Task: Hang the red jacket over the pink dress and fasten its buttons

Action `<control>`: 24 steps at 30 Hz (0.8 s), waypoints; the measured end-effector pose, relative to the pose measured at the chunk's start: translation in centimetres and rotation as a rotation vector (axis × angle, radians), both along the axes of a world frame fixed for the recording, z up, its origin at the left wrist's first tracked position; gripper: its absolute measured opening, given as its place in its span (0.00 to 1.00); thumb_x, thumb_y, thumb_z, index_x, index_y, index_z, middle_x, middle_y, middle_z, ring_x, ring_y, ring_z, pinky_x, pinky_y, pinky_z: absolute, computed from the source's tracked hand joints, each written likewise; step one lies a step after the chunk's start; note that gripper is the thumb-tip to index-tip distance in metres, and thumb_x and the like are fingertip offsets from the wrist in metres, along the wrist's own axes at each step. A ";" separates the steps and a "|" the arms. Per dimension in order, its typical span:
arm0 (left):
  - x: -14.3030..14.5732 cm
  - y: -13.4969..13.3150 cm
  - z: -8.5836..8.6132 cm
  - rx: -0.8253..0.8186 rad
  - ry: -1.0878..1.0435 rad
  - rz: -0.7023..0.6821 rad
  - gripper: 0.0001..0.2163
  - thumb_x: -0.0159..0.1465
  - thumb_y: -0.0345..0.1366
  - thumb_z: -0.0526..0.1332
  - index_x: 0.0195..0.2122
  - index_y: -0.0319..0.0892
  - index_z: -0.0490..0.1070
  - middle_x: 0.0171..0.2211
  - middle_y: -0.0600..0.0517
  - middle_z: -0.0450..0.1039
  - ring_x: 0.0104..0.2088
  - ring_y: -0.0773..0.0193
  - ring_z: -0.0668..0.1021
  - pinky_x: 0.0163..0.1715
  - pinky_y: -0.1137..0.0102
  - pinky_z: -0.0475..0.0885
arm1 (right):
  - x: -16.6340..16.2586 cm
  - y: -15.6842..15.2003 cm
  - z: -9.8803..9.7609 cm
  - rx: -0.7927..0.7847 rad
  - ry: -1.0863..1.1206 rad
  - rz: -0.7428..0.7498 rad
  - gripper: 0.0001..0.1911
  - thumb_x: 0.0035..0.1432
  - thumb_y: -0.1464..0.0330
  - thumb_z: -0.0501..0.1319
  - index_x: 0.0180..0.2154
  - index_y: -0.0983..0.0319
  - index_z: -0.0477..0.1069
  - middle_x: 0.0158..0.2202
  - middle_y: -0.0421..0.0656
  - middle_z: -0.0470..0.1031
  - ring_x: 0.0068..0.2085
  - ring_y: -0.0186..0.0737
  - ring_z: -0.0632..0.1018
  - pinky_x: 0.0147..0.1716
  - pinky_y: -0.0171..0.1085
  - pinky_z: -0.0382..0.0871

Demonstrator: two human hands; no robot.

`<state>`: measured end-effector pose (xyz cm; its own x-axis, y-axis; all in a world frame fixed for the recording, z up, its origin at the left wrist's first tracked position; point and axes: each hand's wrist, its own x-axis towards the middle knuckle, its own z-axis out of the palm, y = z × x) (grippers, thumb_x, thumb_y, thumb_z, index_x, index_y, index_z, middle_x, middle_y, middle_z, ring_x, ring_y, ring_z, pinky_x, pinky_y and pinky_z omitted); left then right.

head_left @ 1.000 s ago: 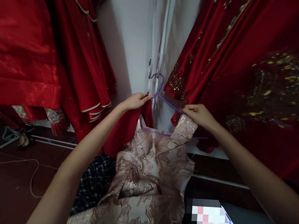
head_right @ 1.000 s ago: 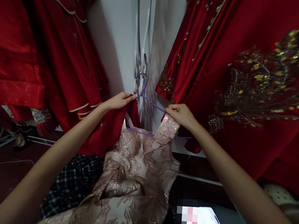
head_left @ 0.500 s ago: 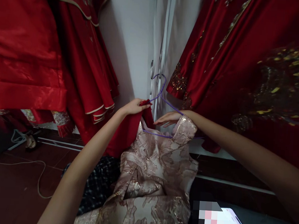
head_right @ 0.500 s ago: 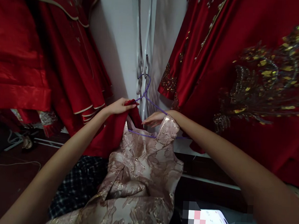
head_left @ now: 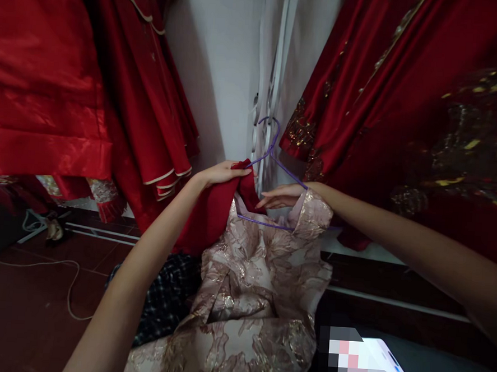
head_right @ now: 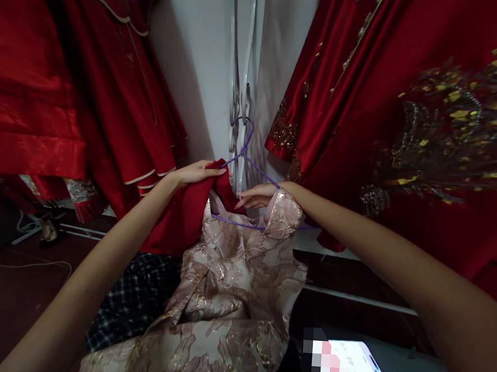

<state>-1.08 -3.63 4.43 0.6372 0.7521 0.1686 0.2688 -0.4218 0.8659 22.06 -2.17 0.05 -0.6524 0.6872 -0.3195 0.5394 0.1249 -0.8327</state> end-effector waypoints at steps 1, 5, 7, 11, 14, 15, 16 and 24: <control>0.0 0.2 0.0 0.038 0.021 0.009 0.14 0.60 0.42 0.56 0.38 0.36 0.72 0.34 0.46 0.75 0.38 0.61 0.75 0.41 0.67 0.68 | 0.0 0.0 -0.1 0.004 -0.015 -0.017 0.17 0.52 0.56 0.57 0.32 0.62 0.76 0.36 0.48 0.77 0.39 0.40 0.78 0.37 0.39 0.72; -0.1 1.1 -0.5 0.198 0.090 0.048 0.14 0.58 0.44 0.56 0.31 0.36 0.70 0.30 0.51 0.72 0.32 0.65 0.72 0.37 0.70 0.66 | -0.1 0.2 -0.6 0.173 -0.070 -0.071 0.14 0.43 0.58 0.63 0.29 0.60 0.74 0.29 0.44 0.76 0.31 0.38 0.77 0.32 0.38 0.71; 0.1 1.4 -1.1 0.278 0.079 0.113 0.15 0.59 0.46 0.55 0.29 0.38 0.68 0.27 0.53 0.69 0.30 0.67 0.70 0.35 0.71 0.64 | 0.1 0.9 -0.6 0.334 -0.102 -0.148 0.14 0.39 0.58 0.66 0.27 0.60 0.72 0.26 0.41 0.75 0.28 0.38 0.75 0.29 0.37 0.70; 1.3 2.2 -3.2 0.412 0.032 0.463 0.21 0.57 0.55 0.53 0.23 0.40 0.64 0.20 0.55 0.62 0.26 0.67 0.67 0.29 0.73 0.61 | 1.1 3.0 -0.2 0.671 -0.111 -0.480 0.15 0.36 0.56 0.66 0.22 0.60 0.67 0.21 0.38 0.70 0.26 0.37 0.72 0.25 0.35 0.65; 2.6 3.2 -4.4 0.387 -0.017 0.649 0.22 0.54 0.57 0.55 0.20 0.41 0.62 0.18 0.55 0.59 0.25 0.67 0.66 0.28 0.73 0.59 | 2.3 3.9 0.2 0.915 -0.111 -0.765 0.14 0.36 0.59 0.66 0.22 0.60 0.66 0.21 0.39 0.69 0.27 0.37 0.72 0.26 0.34 0.63; 3.0 3.6 -4.7 0.361 -0.034 0.674 0.22 0.53 0.57 0.56 0.19 0.40 0.62 0.18 0.55 0.59 0.26 0.67 0.67 0.28 0.73 0.59 | 2.6 4.0 0.4 0.955 -0.121 -0.786 0.12 0.37 0.62 0.66 0.23 0.60 0.66 0.22 0.39 0.70 0.27 0.37 0.71 0.27 0.33 0.63; 3.3 4.0 -4.8 0.337 -0.045 0.688 0.21 0.52 0.56 0.57 0.19 0.40 0.62 0.17 0.55 0.59 0.26 0.66 0.67 0.28 0.73 0.59 | 2.9 4.0 0.7 0.985 -0.137 -0.781 0.10 0.39 0.64 0.64 0.24 0.61 0.66 0.22 0.40 0.71 0.27 0.36 0.71 0.27 0.33 0.63; 4.5 4.9 -5.3 0.298 0.007 0.821 0.15 0.55 0.50 0.56 0.27 0.43 0.72 0.24 0.52 0.71 0.32 0.62 0.74 0.32 0.73 0.63 | 5.6 1.0 4.5 1.193 -0.340 -0.767 0.11 0.40 0.77 0.58 0.31 0.62 0.71 0.29 0.41 0.72 0.29 0.33 0.69 0.27 0.31 0.57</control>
<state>3.42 1.31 -0.88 -0.0850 0.8991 0.4295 0.5923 -0.3010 0.7474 27.64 -1.13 4.55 -0.0221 0.7862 0.6175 0.9360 0.2334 -0.2636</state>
